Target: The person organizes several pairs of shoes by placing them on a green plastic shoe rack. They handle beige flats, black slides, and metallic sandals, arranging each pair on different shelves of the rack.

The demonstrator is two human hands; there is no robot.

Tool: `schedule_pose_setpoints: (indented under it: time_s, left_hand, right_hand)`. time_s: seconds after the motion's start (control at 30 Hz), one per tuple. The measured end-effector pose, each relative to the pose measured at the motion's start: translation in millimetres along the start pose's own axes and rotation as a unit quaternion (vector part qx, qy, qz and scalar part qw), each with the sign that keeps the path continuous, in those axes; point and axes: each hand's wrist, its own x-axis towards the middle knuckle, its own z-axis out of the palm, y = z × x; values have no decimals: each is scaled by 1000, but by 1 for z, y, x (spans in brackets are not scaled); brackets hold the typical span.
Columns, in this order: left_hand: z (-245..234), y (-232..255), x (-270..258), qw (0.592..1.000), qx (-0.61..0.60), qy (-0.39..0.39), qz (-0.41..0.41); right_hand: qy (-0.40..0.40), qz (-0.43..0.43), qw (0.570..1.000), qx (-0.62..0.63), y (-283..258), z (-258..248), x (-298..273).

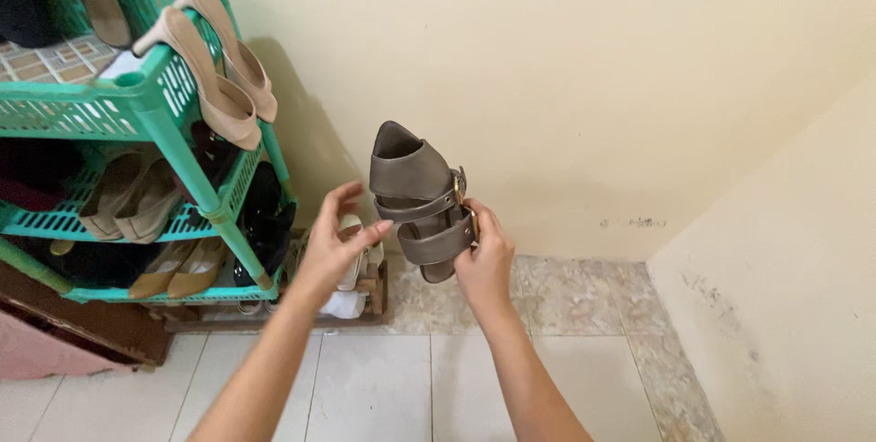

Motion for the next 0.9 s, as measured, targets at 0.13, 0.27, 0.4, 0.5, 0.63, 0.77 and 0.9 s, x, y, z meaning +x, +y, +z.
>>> schedule_pose_setpoints:
  time_s: [0.13, 0.27, 0.4, 0.5, 0.63, 0.77, 0.9]
  left_hand:
    - [-27, 14, 29, 970, -150, -187, -49]
    - [-37, 23, 55, 915, -223, -332, -60]
    - [-38, 27, 61, 891, -298, -335, -72]
    - [-38, 32, 63, 888, -344, -293, -87]
    - [-41, 27, 71, 890, -390, -223, -72]
    - [-44, 11, 73, 917, -368, -140, -65]
    - [-59, -7, 82, 934, -344, -92, -38]
  right_hand:
    - [-96, 21, 978, 185, -3, -4, 23]
    - [-204, 43, 926, 316, -2, 2, 38]
    - [-257, 128, 895, 341, -23, 2, 51]
    - [-238, 129, 902, 337, -47, -4, 51]
    - [-71, 137, 975, 162, -67, -10, 36]
    - [-27, -44, 965, 256, -61, 10, -29]
    - [-335, 347, 875, -38, -27, 34, -58]
